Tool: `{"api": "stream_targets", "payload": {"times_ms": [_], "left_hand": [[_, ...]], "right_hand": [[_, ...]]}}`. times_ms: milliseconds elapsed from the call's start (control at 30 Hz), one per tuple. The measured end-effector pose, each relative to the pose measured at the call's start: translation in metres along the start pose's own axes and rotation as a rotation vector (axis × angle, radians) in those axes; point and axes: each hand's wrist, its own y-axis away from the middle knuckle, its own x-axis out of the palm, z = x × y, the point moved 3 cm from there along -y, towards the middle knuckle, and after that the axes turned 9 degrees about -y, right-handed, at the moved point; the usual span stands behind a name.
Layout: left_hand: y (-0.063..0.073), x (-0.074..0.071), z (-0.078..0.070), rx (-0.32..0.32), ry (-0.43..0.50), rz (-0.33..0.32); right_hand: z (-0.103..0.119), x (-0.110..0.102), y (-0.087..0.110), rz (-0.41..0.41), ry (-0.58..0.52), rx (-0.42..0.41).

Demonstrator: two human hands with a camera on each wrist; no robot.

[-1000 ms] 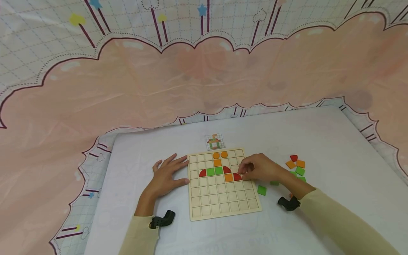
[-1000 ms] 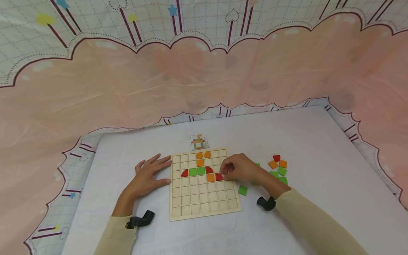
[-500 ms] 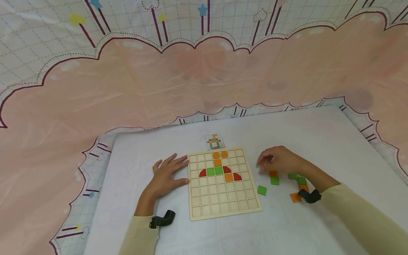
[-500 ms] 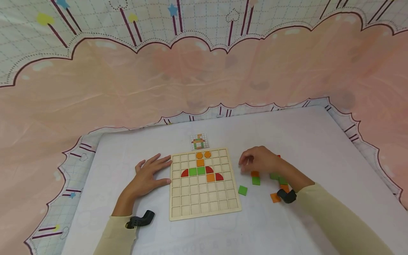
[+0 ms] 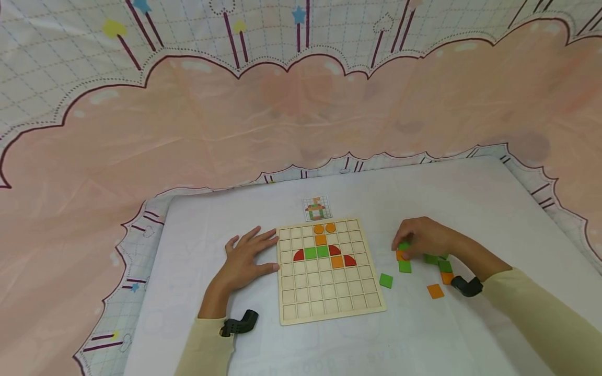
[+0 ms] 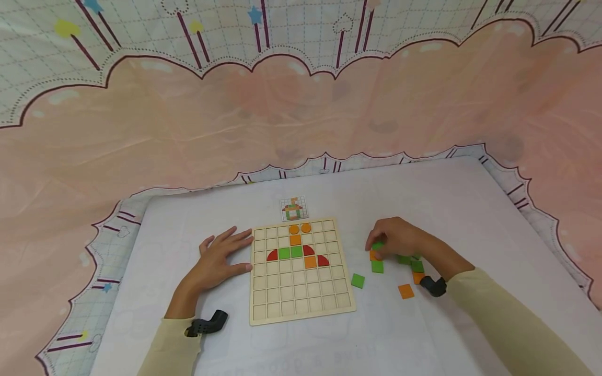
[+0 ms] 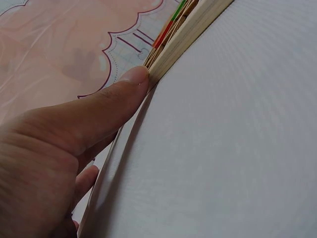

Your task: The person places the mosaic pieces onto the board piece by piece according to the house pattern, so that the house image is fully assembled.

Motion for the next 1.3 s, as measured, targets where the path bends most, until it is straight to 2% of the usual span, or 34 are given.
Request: {"api": "stream_targets", "payload": {"times_ms": [233,500,700,1300], "left_hand": [[-0.001,-0.001,-0.001,-0.007,0.001,0.009],[-0.001,-0.002,0.000,-0.012,0.006,0.015],[-0.001,-0.001,0.000,-0.012,0.014,0.012],[-0.001,0.001,0.001,-0.021,0.002,0.022]], "right_hand": [[-0.006,0.000,-0.001,0.038,-0.013,-0.035],[-0.001,0.002,-0.006,-0.001,0.047,0.004],[-0.001,0.004,-0.010,-0.010,0.036,0.041],[0.001,0.002,-0.007,-0.014,0.060,0.005]]}}
